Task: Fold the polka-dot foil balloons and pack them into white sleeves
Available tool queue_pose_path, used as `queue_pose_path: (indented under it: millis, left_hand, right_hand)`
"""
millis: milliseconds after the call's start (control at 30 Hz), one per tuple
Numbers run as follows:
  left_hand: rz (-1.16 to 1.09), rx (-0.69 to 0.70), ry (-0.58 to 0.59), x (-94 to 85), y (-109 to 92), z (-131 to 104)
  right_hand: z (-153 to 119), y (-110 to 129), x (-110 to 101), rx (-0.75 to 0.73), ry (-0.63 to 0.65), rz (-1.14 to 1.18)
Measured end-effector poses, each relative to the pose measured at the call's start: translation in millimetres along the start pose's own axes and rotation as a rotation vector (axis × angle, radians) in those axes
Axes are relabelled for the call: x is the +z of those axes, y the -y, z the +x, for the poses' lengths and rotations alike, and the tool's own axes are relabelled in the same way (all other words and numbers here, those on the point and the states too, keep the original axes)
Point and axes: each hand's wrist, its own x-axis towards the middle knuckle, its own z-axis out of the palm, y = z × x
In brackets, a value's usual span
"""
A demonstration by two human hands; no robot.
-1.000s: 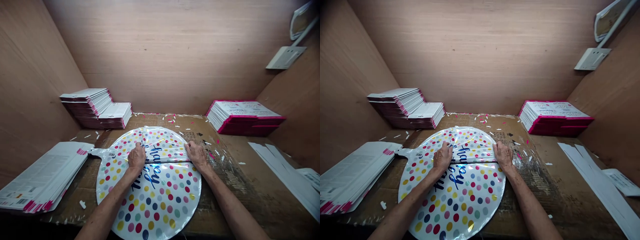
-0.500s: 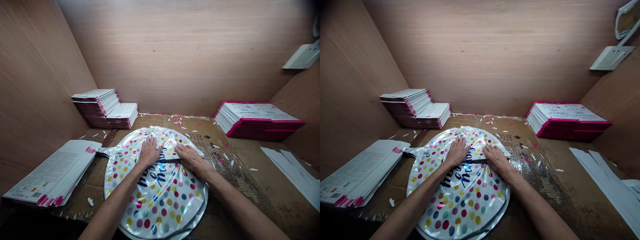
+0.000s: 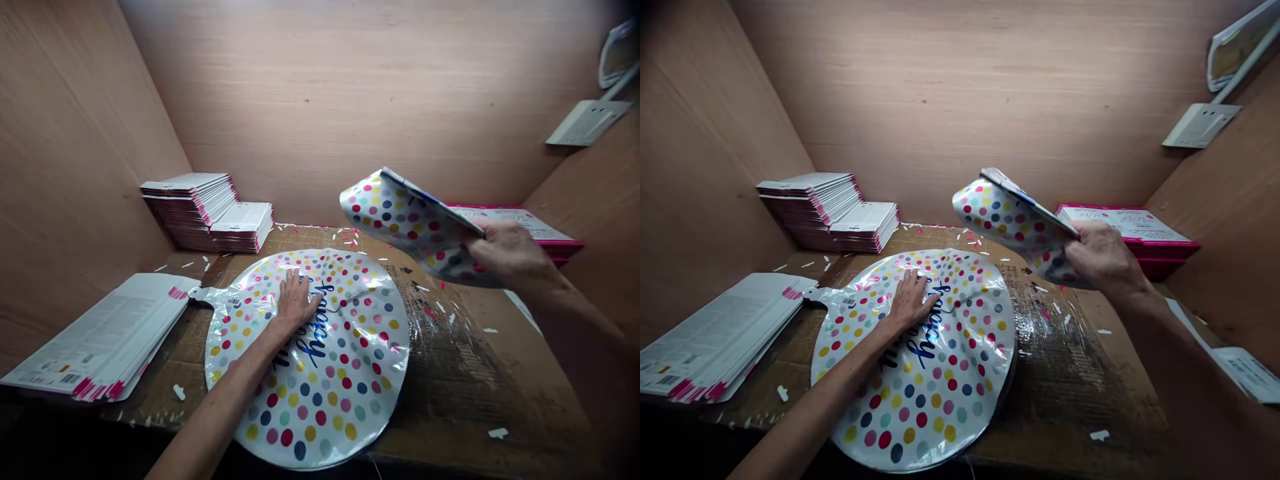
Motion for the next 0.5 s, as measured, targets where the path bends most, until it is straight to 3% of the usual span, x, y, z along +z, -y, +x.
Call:
queue_pose_path:
  millis: [67,133,200,267,333,400,500]
  left_hand:
    - [-0.199,-0.009,-0.005,-15.8,-19.8,-23.5]
    - [-0.562,-0.049,0.128,-26.4,-42.0,-55.4]
    - [-0.993,-0.157,0.291,-28.5,-61.0,-89.2]
    - [-1.355,-0.337,0.329,-23.7,-71.0,-117.1]
    - [-1.526,-0.557,0.267,-17.9,-68.9,-133.8]
    - [-1.554,-0.735,0.171,-17.7,-55.7,-138.0]
    - [-1.573,-0.923,0.035,-36.4,-25.6,-127.0]
  right_hand:
    - [-30.8,18.6,-1.8,-0.106,0.021,-0.185]
    - [-72.3,35.5,13.5,-0.232,0.044,-0.388]
    - [-120.2,48.8,43.8,-0.278,0.115,-0.472]
    - [-169.4,58.2,82.2,-0.291,0.21,-0.468]
    - [-213.2,65.4,116.6,-0.351,0.281,-0.428]
    - [-244.0,72.4,135.5,-0.476,0.266,-0.386]
    - [-254.6,79.3,128.7,-0.778,0.337,-0.164]
